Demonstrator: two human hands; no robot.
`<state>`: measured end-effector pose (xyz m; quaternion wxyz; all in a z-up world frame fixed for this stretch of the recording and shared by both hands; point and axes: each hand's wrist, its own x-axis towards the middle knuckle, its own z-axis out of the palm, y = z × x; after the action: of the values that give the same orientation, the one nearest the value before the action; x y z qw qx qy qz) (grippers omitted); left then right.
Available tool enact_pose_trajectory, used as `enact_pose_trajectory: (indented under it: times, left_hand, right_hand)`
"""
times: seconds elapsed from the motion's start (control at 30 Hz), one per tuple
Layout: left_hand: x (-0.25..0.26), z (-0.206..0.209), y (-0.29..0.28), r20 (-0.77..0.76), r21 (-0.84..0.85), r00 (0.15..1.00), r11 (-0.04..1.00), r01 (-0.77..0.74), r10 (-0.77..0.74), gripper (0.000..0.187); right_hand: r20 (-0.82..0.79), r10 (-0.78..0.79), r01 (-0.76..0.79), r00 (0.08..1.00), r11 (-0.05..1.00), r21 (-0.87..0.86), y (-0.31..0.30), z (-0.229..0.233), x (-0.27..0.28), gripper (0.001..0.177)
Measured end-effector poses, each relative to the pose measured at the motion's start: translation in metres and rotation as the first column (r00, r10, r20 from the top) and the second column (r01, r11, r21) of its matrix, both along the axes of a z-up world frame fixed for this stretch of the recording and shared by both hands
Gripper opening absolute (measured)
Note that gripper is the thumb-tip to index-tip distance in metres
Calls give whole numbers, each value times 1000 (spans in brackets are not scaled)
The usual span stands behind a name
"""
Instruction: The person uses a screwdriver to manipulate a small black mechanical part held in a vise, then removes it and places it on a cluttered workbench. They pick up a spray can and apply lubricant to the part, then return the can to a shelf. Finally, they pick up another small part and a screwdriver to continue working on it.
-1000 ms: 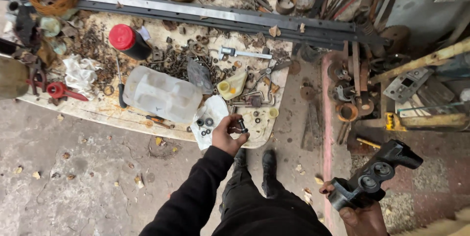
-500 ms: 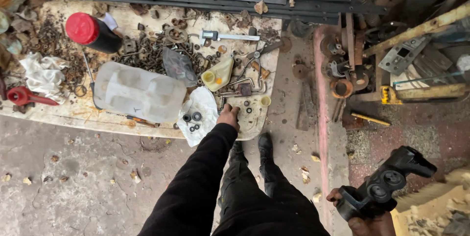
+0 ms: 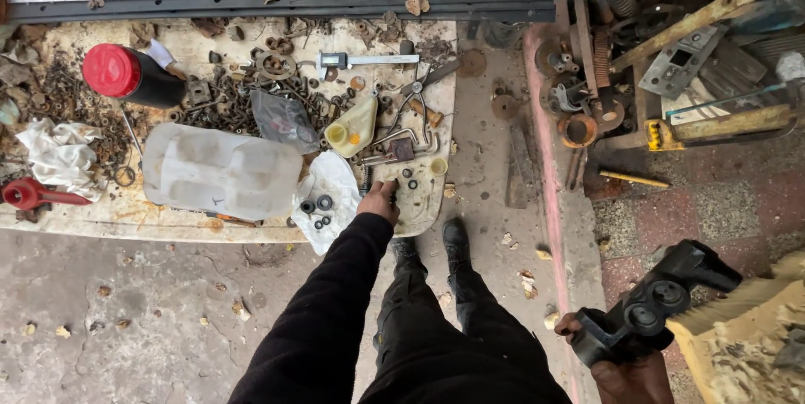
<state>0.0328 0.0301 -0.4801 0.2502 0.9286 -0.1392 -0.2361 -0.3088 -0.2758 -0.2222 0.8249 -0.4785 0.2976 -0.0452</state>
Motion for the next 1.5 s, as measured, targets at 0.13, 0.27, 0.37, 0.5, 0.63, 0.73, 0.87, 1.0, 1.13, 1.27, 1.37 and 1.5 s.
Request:
enact_pose_trajectory:
  times: [0.13, 0.27, 0.37, 0.5, 0.63, 0.73, 0.87, 1.0, 1.13, 1.27, 1.37, 1.5]
  left_hand:
    - [-2, 1, 3, 2, 29, 1000, 999, 22, -22, 39]
    - [-7, 12, 3, 12, 18, 999, 999, 36, -37, 38]
    - [-11, 17, 2, 40, -23, 999, 999, 28, -27, 37]
    - [-14, 15, 0, 81, -97, 997, 995, -8, 16, 35]
    - [-13, 23, -4, 78, -106, 994, 992, -62, 70, 33]
    - [-12, 24, -6, 115, -152, 987, 984, -93, 111, 29]
    - [-9, 16, -6, 160, -144, 982, 986, -80, 103, 27]
    - [-5, 10, -6, 184, -132, 976, 987, -97, 120, 28]
    - [-3, 13, -6, 172, -104, 977, 989, -109, 126, 33]
    - [-7, 18, 2, 231, -182, 963, 978, -101, 142, 31]
    - [-15, 37, 6, 242, -259, 949, 956, -140, 205, 28]
    - [-34, 88, 5, 104, -353, 915, 875, -332, 390, 28]
  right_hand:
    - [-22, -63, 63, 998, 998, 9, -1, 4, 15, 89]
    - [-26, -59, 59, 998, 998, 19, -4, 3, 14, 89]
    - [-30, -52, 52, 998, 999, 9, -3, 7, 18, 90]
    - [-27, -59, 60, 998, 998, 23, -5, 4, 17, 92]
    - [-50, -57, 59, 997, 997, 45, -6, 9, 24, 93]
    - [-60, -36, 38, 998, 999, 35, -9, 6, 24, 91]
    - [-63, -21, 22, 998, 999, 26, -11, 9, 25, 91]
    - [-46, -21, 23, 999, 999, 33, -10, 14, 28, 89]
    - [-93, -64, 68, 994, 997, 41, -11, 15, 30, 89]
    - [-101, -40, 44, 994, 998, 36, -18, 4, 21, 85]
    - [-95, -23, 26, 995, 999, 28, -15, 13, 30, 83]
    - [6, 5, -5, 1000, 1000, 16, -15, 15, 40, 81]
